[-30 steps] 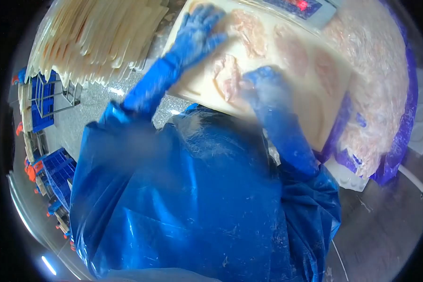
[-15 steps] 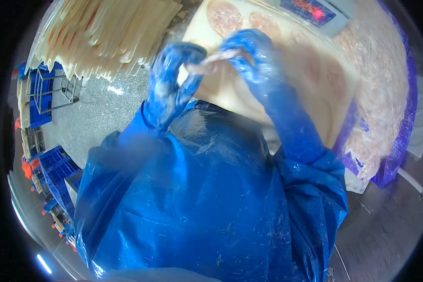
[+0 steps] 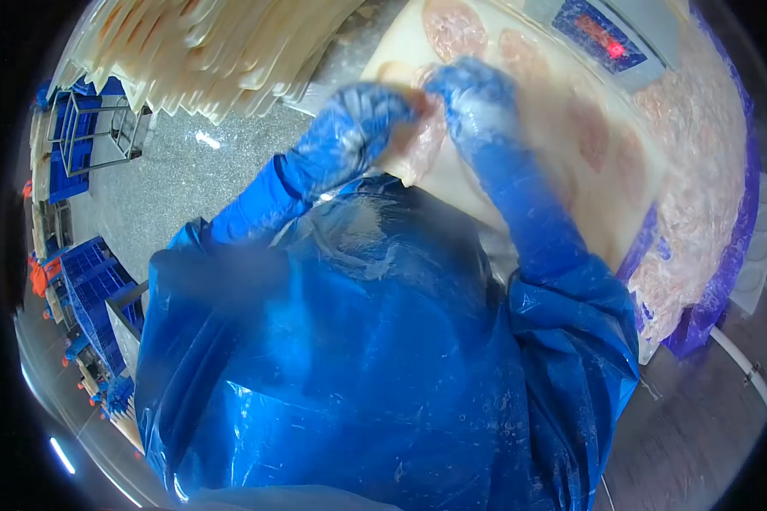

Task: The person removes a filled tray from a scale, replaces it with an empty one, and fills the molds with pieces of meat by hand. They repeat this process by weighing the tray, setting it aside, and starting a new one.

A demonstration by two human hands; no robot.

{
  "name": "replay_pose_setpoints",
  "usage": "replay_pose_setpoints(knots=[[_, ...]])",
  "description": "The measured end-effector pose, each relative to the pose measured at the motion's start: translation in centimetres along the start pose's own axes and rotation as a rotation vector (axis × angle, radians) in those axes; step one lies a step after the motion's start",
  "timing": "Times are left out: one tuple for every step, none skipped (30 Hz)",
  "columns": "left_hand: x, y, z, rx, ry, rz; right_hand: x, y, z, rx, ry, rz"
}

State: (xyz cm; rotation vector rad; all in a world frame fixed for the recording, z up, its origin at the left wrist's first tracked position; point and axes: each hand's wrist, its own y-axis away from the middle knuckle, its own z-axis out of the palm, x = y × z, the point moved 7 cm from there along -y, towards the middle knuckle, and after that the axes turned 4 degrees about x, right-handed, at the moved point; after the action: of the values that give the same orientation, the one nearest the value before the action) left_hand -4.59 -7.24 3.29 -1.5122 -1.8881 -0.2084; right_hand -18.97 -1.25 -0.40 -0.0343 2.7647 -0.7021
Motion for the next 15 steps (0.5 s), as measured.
replay_pose_setpoints(knots=[[1.0, -0.6, -1.1, 0.067, -0.276, 0.171, -0.7, 0.5, 0.1, -0.001, -0.001, 0.000], [-0.5, -0.9, 0.3, 0.061, -0.222, 0.236, -0.1, 1.0, 0.2, 0.059, -0.279, 0.228], [-1.3, -1.2, 0.4, 0.066, -0.222, 0.234, 0.0, 1.4, 0.0, 0.116, -0.556, 0.452], [-2.0, -1.3, 1.1, -0.013, -0.234, 0.204, -2.9, 0.9, -1.6, -0.012, 0.114, 0.125], [-2.7, -1.2, 1.8, -0.099, -0.245, 0.179, -3.1, 0.8, -2.2, -0.011, 0.114, 0.129], [-2.9, -0.9, 1.6, -0.062, -0.396, 0.207, -3.1, 0.9, -2.6, -0.018, 0.110, 0.149], [-3.3, -0.6, 1.2, -0.062, -0.396, 0.205, -3.2, 0.9, -2.9, -0.026, 0.103, 0.162], [-3.4, -0.5, 0.6, -0.084, -0.496, 0.206, -3.2, 0.9, -3.1, -0.033, 0.096, 0.176], [-3.6, -0.5, 0.2, -0.105, -0.598, 0.211, -3.1, 0.8, -3.4, -0.037, 0.092, 0.190], [-3.6, -0.5, 0.2, -0.105, -0.599, 0.214, -3.0, 0.8, -3.5, -0.042, 0.088, 0.204], [-3.6, -0.4, 0.3, -0.085, -0.570, 0.204, -2.8, 1.0, -3.6, -0.047, 0.084, 0.222], [-3.5, -0.2, 0.5, -0.066, -0.538, 0.196, -3.6, 1.8, -1.8, -0.120, 0.165, 0.154], [-3.5, -0.1, 0.5, -0.047, -0.506, 0.186, -5.6, 2.7, -1.1, -0.216, 0.267, -0.044], [-3.5, 0.3, 0.2, -0.095, -0.602, 0.162, -5.8, 3.6, -1.4, -0.202, 0.202, -0.019], [-3.0, 0.9, 0.1, -0.095, -0.602, 0.161, -5.9, 4.2, -1.9, -0.187, 0.137, 0.000]])
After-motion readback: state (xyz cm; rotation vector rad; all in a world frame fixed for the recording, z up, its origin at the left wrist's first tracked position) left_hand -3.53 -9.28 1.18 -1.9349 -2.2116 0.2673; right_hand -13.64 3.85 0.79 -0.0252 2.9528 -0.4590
